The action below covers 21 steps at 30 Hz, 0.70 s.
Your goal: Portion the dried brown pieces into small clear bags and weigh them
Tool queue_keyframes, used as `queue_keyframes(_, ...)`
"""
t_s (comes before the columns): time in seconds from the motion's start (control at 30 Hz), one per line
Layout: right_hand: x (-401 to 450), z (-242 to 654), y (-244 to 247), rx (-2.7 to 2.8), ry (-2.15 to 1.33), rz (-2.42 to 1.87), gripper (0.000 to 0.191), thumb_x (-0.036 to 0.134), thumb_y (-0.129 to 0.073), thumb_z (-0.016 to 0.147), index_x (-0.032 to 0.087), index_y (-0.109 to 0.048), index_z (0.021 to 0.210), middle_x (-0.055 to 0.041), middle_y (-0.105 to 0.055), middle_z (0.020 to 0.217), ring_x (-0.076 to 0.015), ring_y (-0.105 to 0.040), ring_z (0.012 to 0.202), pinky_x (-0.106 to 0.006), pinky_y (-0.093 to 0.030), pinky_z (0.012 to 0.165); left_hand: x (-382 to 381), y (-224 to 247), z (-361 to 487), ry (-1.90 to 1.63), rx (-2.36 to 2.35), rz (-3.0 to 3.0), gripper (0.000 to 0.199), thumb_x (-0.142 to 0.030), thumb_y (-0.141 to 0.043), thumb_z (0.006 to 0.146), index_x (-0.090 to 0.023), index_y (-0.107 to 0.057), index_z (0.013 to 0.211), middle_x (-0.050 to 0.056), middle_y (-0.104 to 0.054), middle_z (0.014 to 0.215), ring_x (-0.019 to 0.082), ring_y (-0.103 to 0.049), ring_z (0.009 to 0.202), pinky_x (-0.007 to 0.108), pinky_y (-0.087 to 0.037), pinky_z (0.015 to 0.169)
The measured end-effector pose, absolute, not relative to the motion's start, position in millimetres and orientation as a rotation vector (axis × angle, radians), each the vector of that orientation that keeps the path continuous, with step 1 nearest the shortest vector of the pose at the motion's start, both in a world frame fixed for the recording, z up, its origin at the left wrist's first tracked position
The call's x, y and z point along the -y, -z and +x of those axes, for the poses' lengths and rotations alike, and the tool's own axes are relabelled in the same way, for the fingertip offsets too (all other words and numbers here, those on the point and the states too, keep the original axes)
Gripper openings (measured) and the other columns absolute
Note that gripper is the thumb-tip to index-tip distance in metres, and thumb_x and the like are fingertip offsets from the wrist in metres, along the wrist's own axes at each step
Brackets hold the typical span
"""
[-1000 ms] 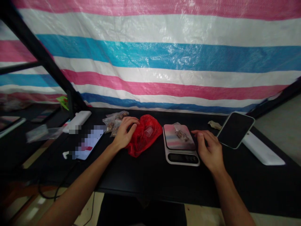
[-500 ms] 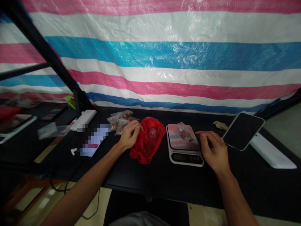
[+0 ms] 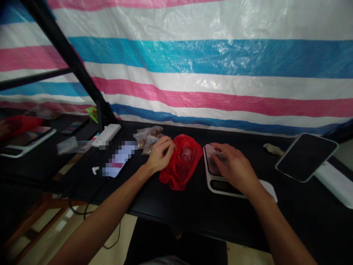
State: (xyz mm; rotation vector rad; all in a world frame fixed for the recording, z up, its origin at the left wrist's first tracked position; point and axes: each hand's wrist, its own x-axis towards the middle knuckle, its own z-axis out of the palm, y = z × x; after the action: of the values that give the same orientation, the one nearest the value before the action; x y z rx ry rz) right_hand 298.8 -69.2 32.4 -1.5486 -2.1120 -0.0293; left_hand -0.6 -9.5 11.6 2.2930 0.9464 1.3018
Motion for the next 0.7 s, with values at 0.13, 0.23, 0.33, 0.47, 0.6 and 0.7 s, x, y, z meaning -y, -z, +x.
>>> queue_keyframes(0.13, 60.8, 258.5, -51.4, 2.166, -0.176, -1.300, 0.030, 0.036, -0.057, 0.102, 0.032, -0.063, 0.131, -0.0046, -0.072, 0.124, -0.0247, -0.071, 0.108, -0.040, -0.057, 0.095, 11.9, -17.2, -0.8, -1.264, -0.955, 2.327, 0.017, -0.026, -0.052, 0.102, -0.020, -0.068, 0.101, 0.008, -0.069, 0.103, 0.023, -0.061, 0.100, 0.039, -0.050, 0.093)
queue_keyframes(0.23, 49.8, 240.8, -57.6, 2.044, -0.107, -1.225, 0.029, 0.032, -0.057, 0.102, 0.031, -0.064, 0.130, -0.0061, -0.072, 0.124, -0.0255, -0.070, 0.111, -0.041, -0.056, 0.098, 14.6, -17.4, 1.4, -1.069, -0.938, 2.458, 0.033, -0.034, -0.065, 0.097, -0.024, -0.065, 0.129, 0.008, -0.068, 0.132, 0.027, -0.056, 0.121, 0.045, -0.044, 0.108)
queue_keyframes(0.33, 44.5, 244.7, -52.9, 1.839, -0.022, -1.206, 0.029, 0.033, -0.063, 0.098, 0.030, -0.066, 0.127, -0.0077, -0.072, 0.121, -0.0273, -0.071, 0.106, -0.043, -0.057, 0.096, 17.6, -13.4, 7.0, -0.844, -0.952, 2.552, 0.043, -0.036, -0.069, 0.096, -0.027, -0.062, 0.138, 0.004, -0.068, 0.138, 0.030, -0.049, 0.128, 0.050, -0.036, 0.113)
queue_keyframes(0.47, 53.5, 266.1, -42.0, 1.825, -0.003, -1.245, 0.031, 0.034, -0.065, 0.096, 0.029, -0.068, 0.126, -0.0084, -0.074, 0.116, -0.0279, -0.072, 0.099, -0.043, -0.058, 0.090, 22.5, -10.2, 14.6, -0.902, -1.048, 2.485, 0.020, -0.027, -0.061, 0.102, -0.030, -0.074, 0.116, 0.001, -0.078, 0.114, 0.027, -0.051, 0.121, 0.050, -0.035, 0.107)
queue_keyframes(0.6, 63.4, 279.1, -38.4, 1.821, -0.005, -1.339, 0.033, 0.035, -0.060, 0.097, 0.029, -0.067, 0.128, -0.0103, -0.074, 0.118, -0.0304, -0.072, 0.103, -0.046, -0.058, 0.092, 20.6, -17.0, 10.0, -1.230, -1.194, 2.268, 0.014, -0.026, -0.063, 0.100, -0.027, -0.076, 0.103, 0.002, -0.078, 0.104, 0.025, -0.058, 0.110, 0.046, -0.041, 0.102)
queue_keyframes(0.7, 64.9, 280.6, -40.4, 1.777, 0.012, -1.356, 0.033, 0.034, -0.059, 0.097, 0.029, -0.067, 0.129, -0.0101, -0.074, 0.118, -0.0303, -0.072, 0.102, -0.046, -0.057, 0.092, 4.3, -28.9, 2.1, -1.298, -1.310, 2.183, 0.025, -0.024, -0.047, 0.106, -0.021, -0.072, 0.110, 0.006, -0.076, 0.105, 0.021, -0.065, 0.094, 0.037, -0.050, 0.087)
